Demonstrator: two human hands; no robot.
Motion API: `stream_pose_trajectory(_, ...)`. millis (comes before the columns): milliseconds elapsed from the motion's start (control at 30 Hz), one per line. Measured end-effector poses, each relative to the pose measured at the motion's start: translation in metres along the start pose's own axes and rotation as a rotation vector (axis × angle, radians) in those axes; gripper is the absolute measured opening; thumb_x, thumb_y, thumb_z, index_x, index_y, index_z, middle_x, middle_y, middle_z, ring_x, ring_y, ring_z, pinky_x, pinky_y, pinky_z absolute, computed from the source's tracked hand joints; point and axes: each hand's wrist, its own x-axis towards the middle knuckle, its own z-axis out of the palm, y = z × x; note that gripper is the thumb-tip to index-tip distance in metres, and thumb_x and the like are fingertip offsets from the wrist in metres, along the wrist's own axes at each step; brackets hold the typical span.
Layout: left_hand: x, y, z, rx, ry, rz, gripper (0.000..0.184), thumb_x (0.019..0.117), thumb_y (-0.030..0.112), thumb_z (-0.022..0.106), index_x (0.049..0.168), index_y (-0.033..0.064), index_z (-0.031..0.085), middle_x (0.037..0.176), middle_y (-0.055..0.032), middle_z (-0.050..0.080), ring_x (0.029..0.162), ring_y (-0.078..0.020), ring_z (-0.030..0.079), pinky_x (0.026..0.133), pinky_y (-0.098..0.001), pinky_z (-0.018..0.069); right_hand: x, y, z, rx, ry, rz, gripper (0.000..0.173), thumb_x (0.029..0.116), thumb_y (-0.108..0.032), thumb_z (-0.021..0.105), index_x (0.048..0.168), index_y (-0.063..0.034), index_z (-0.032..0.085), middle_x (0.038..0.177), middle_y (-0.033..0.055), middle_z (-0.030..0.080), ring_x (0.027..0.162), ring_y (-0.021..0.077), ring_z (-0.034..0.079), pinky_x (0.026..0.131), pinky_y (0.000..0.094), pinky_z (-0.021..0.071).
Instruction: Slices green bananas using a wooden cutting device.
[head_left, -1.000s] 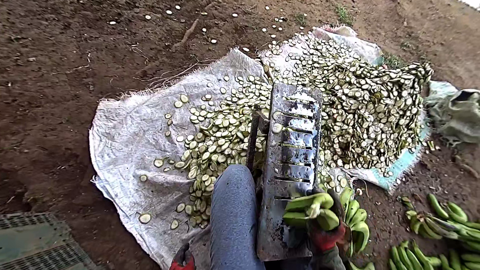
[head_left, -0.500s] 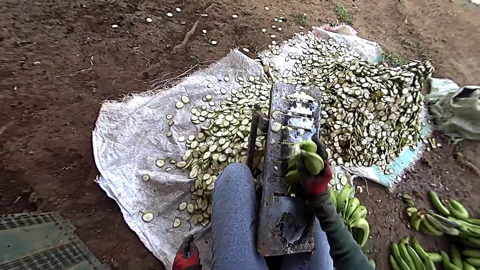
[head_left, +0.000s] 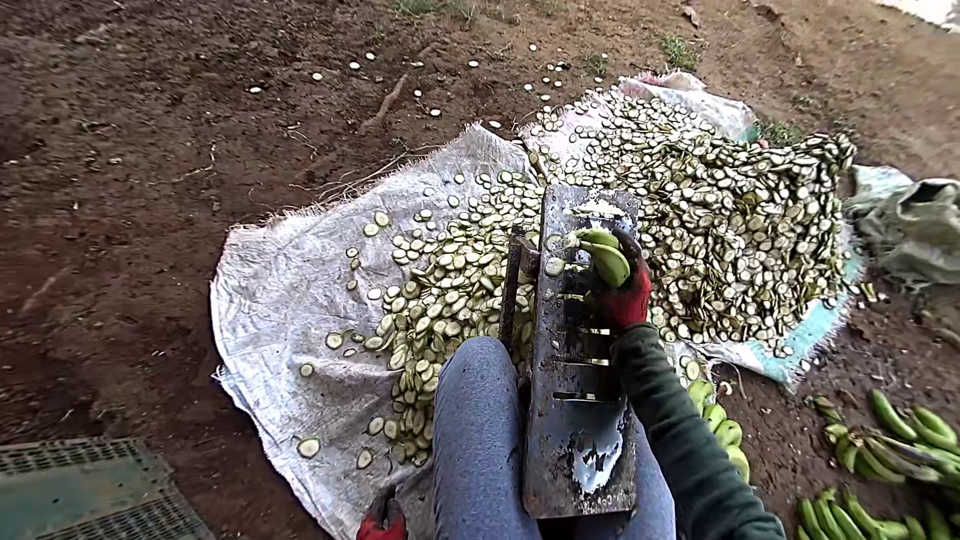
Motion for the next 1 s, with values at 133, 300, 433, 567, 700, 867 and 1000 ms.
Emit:
stream_pose_trajectory(133,0.008,-0.016,0.004,0.008,0.001,-0.002,0.034,0.1017,0.015,0.054,0.131,0.0048,0.067,0.13,-0.0215,0.067,0.124,-0.0375,0.062,0.109,-0.0581,0.0427,0.01,-0.049,-0.019,-0.073,-0.047,-0.03,0.124,0.0636,-0.039,0.094,0.16,-0.0059,0.024,0.154,0.0206,0.046,0.14,0.0349,0.048,0.115,0.0552,0.041)
stream_pose_trajectory(300,-0.003,-0.015,-0.007,0.013,0.014,-0.036,0.034,0.102,0.013,0.054,0.132,0.0022,0.065,0.131,-0.0236,0.065,0.127,-0.0385,0.06,0.111,-0.0564,0.041,0.034,-0.068,-0.003,-0.403,-0.244,-0.01,0.046,0.0864,-0.016,0.074,0.132,-0.0136,0.067,0.126,0.0234,0.066,0.112,0.0431,0.066,0.09,0.0621,0.0538)
stream_pose_trajectory(433,-0.01,-0.013,-0.002,0.03,-0.026,-0.024,0.033,0.1024,0.012,0.053,0.131,0.0019,0.066,0.131,-0.0232,0.066,0.126,-0.0385,0.061,0.111,-0.0566,0.0411,-0.105,-0.067,-0.04,-0.321,-0.133,-0.146,0.04,0.0814,-0.019,0.073,0.119,-0.0071,0.074,0.117,0.021,0.072,0.106,0.0402,0.07,0.085,0.0567,0.059)
stream_pose_trajectory(567,-0.007,-0.017,0.009,0.125,-0.132,-0.027,0.034,0.1025,0.016,0.054,0.132,0.0037,0.066,0.131,-0.0217,0.066,0.126,-0.0385,0.061,0.111,-0.0576,0.0411,-0.197,-0.067,-0.062,-0.268,-0.038,-0.258,0.034,0.0878,-0.035,0.065,0.11,-0.012,0.076,0.112,0.0149,0.075,0.111,0.0281,0.071,0.096,0.0401,0.0567)
stream_pose_trajectory(700,-0.005,-0.001,0.011,0.157,-0.127,-0.025,0.034,0.103,0.017,0.053,0.131,0.0029,0.066,0.129,-0.023,0.067,0.125,-0.0394,0.062,0.11,-0.0585,0.0417,-0.074,-0.045,-0.021,-0.251,0.019,-0.315,0.03,0.0825,-0.022,0.073,0.107,-0.0057,0.079,0.103,0.0189,0.076,0.093,0.0355,0.074,0.076,0.0506,0.0605)
stream_pose_trajectory(867,0.001,0.006,0.012,0.018,0.012,0.031,0.033,0.1025,0.014,0.053,0.129,0.0012,0.067,0.129,-0.0239,0.067,0.124,-0.0394,0.062,0.11,-0.0586,0.0411,0.076,-0.022,0.018,-0.191,0.042,-0.177,0.037,0.0854,-0.018,0.077,0.12,-0.0056,0.073,0.117,0.0199,0.072,0.107,0.038,0.07,0.089,0.057,0.0559)
stream_pose_trajectory(1000,0.002,0.0,0.008,0.022,-0.014,0.036,0.033,0.102,0.013,0.054,0.13,0.0001,0.066,0.129,-0.0245,0.066,0.124,-0.0393,0.062,0.11,-0.0575,0.0415,-0.01,-0.033,-0.007,-0.106,0.042,-0.194,0.038,0.083,-0.015,0.078,0.12,-0.0066,0.072,0.121,0.0154,0.071,0.109,0.0323,0.069,0.088,0.0536,0.059)
